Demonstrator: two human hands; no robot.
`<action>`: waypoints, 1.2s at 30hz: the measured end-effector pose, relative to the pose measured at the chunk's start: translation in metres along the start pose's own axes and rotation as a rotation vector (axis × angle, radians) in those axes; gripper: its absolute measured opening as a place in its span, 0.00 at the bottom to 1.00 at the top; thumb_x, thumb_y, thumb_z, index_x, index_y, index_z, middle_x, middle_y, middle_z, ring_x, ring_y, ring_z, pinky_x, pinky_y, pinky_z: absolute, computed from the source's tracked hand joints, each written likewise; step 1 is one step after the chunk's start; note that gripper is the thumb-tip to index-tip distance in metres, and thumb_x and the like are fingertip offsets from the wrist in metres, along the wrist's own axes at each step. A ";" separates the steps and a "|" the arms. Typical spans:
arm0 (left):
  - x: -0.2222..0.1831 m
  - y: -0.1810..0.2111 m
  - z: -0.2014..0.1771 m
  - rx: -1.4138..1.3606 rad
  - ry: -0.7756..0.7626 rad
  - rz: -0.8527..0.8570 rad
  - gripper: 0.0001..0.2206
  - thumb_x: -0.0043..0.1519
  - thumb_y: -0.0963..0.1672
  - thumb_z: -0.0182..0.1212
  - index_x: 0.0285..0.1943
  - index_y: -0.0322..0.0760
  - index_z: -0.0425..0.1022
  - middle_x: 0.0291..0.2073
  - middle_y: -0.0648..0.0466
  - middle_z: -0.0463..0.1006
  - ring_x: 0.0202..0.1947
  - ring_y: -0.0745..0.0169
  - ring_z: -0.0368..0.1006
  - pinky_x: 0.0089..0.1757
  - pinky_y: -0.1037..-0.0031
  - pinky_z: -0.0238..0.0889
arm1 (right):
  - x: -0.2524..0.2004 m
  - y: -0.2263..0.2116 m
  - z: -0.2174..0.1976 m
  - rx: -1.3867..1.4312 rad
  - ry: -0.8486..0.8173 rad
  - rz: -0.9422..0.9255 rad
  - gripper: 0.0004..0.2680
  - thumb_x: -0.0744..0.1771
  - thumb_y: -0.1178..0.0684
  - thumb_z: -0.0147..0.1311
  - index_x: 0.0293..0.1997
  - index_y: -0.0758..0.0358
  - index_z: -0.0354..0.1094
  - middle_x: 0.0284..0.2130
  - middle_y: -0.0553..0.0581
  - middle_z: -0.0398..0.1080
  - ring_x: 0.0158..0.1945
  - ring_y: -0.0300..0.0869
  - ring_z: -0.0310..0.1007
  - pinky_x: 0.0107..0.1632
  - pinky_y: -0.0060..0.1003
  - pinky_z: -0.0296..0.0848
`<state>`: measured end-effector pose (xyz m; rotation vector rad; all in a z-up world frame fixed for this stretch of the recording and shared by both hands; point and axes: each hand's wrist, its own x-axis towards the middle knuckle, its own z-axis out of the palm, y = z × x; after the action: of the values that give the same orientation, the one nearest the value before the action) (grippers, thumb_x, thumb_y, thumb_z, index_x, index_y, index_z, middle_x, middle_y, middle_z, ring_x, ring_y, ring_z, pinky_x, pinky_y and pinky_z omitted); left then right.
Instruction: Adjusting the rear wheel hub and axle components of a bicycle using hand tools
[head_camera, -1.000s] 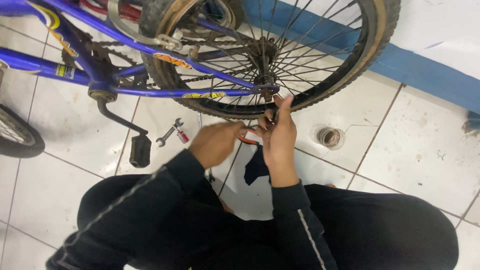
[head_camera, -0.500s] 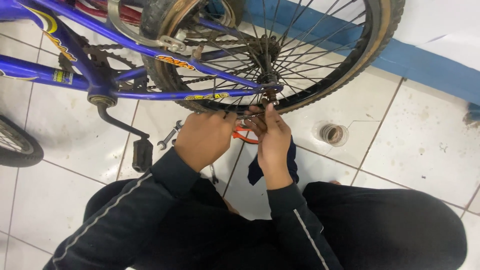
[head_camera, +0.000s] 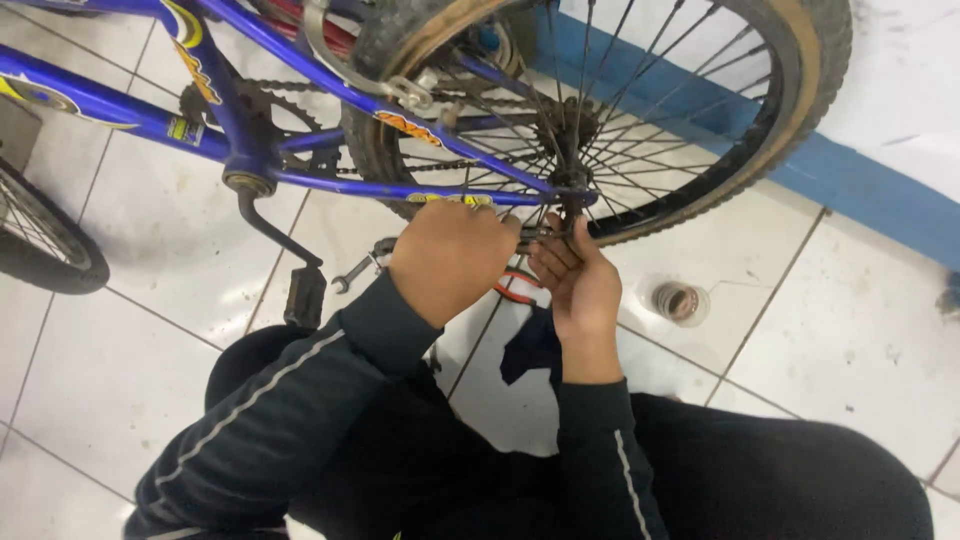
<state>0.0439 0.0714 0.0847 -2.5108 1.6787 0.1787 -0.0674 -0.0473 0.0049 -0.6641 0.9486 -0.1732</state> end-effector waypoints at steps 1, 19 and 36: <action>0.001 0.003 0.000 -0.006 -0.003 0.005 0.07 0.55 0.38 0.61 0.25 0.41 0.80 0.16 0.51 0.77 0.17 0.53 0.75 0.23 0.64 0.67 | 0.001 0.001 -0.001 0.000 0.008 0.002 0.19 0.70 0.41 0.49 0.59 0.68 0.70 0.39 0.62 0.73 0.43 0.47 0.77 0.50 0.42 0.81; 0.021 -0.026 -0.008 -0.076 -0.141 -0.074 0.08 0.57 0.42 0.61 0.26 0.42 0.83 0.17 0.48 0.79 0.19 0.48 0.78 0.26 0.63 0.70 | 0.003 -0.006 0.002 -0.025 -0.007 -0.050 0.16 0.71 0.42 0.49 0.49 0.67 0.75 0.33 0.60 0.78 0.33 0.42 0.79 0.39 0.34 0.80; 0.024 0.028 0.166 -0.768 -0.393 -0.103 0.12 0.66 0.42 0.49 0.34 0.30 0.77 0.24 0.43 0.79 0.27 0.54 0.76 0.32 0.71 0.72 | -0.008 -0.001 0.019 -0.703 0.251 -0.445 0.17 0.71 0.46 0.51 0.56 0.77 0.69 0.34 0.65 0.80 0.35 0.43 0.81 0.38 0.35 0.78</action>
<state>0.0218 0.0655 -0.0842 -2.7432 1.4877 1.4410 -0.0570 -0.0360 0.0184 -1.5326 1.0944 -0.3263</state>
